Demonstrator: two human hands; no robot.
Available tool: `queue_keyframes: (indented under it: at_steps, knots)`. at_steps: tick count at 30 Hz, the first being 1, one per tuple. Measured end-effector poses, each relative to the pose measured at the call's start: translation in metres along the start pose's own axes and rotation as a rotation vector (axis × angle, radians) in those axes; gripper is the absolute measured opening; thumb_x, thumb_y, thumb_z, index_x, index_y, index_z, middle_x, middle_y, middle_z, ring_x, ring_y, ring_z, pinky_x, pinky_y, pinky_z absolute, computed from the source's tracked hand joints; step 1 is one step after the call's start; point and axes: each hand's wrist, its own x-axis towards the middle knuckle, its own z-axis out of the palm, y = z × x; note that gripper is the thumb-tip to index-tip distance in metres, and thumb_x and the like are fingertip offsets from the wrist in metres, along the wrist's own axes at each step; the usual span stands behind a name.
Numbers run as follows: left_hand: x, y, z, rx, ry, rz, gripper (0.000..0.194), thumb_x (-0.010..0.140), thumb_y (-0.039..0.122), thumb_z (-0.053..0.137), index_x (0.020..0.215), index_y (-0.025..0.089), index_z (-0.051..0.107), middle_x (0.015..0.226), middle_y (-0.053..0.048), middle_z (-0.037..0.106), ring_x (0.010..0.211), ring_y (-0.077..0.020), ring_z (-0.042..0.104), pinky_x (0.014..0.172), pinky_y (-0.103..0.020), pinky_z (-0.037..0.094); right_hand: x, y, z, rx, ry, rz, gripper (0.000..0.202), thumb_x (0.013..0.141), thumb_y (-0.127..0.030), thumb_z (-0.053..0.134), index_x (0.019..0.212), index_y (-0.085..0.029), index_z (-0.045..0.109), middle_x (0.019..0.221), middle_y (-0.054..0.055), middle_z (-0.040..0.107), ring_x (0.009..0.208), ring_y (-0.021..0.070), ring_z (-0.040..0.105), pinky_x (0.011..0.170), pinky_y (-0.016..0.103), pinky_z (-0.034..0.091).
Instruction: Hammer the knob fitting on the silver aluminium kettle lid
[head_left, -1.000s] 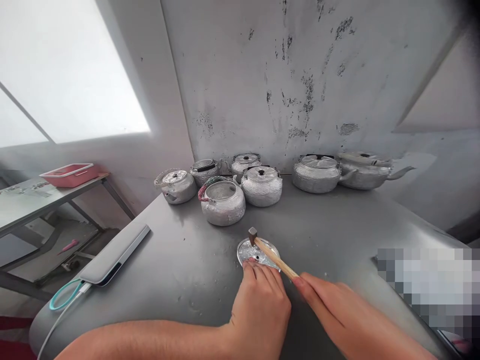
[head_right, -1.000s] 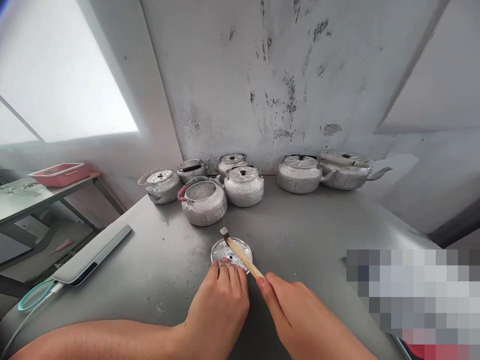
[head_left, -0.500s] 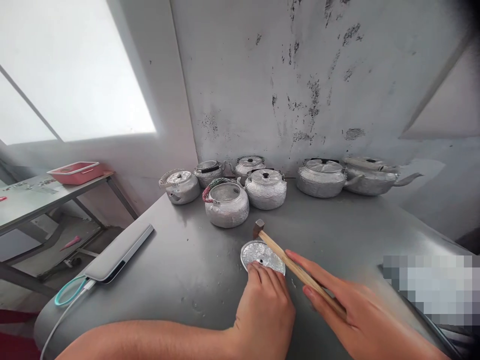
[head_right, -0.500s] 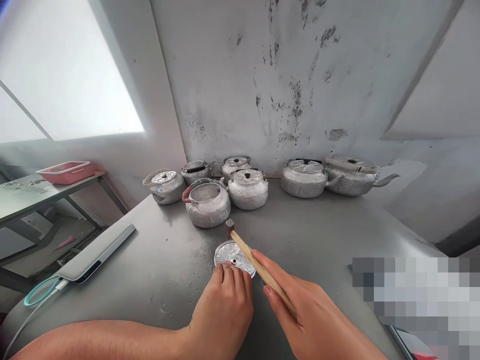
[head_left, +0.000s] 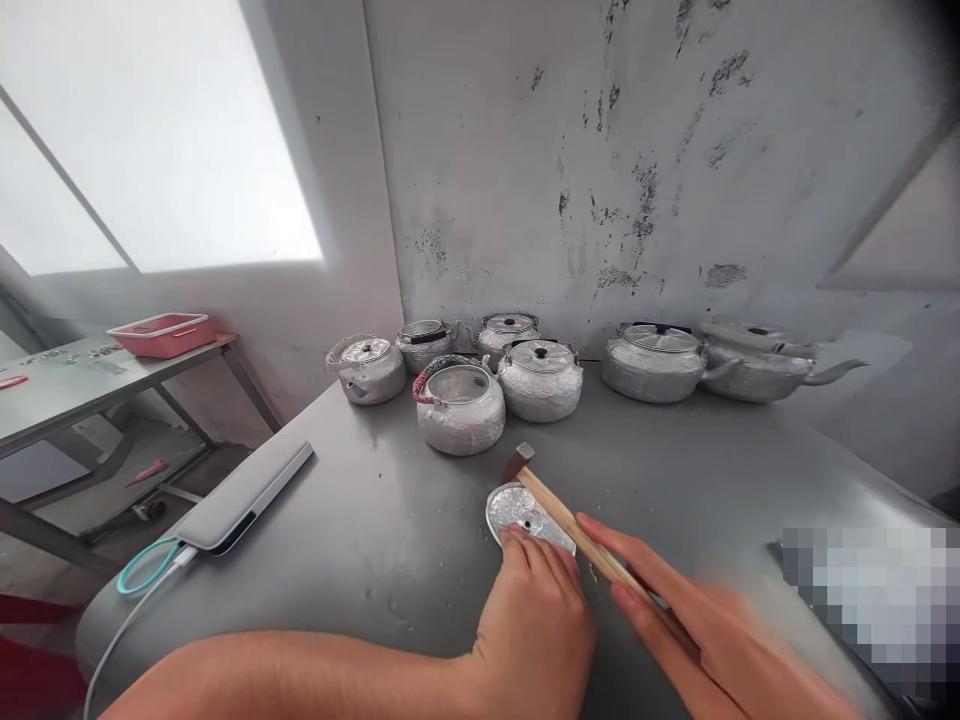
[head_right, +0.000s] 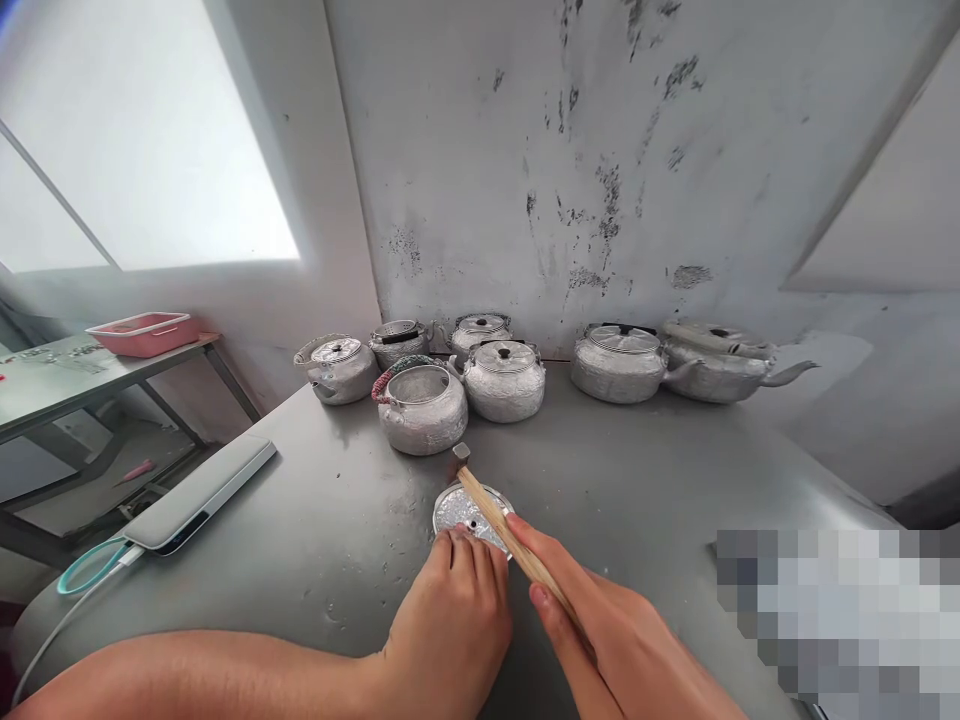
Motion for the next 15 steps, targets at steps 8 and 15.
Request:
queue_keyframes:
  at_steps: [8,15]
  knots:
    - [0.000,-0.001,0.000,-0.008,-0.002,0.010,0.037,0.082,0.022,0.059,0.110,0.004,0.073,0.102,-0.021,0.074,0.093,-0.0323,0.072,0.080,-0.041,0.056,0.001,-0.004,0.000,0.055,0.066,0.028,0.043,0.100,-0.032,0.042,0.141,-0.034,0.053,0.132,0.002,0.069,0.116,0.0277,0.067,0.096,0.040,0.057]
    - [-0.001,-0.003,-0.001,-0.004,-0.012,0.019,0.036,0.083,0.022,0.059,0.110,0.004,0.073,0.103,-0.021,0.074,0.094,-0.0319,0.071,0.081,-0.042,0.055,0.000,0.005,0.004,0.005,0.009,0.033,0.048,0.104,-0.030,0.033,0.151,-0.032,0.036,0.141,0.003,0.062,0.125,0.0227,0.062,0.099,0.039,0.055]
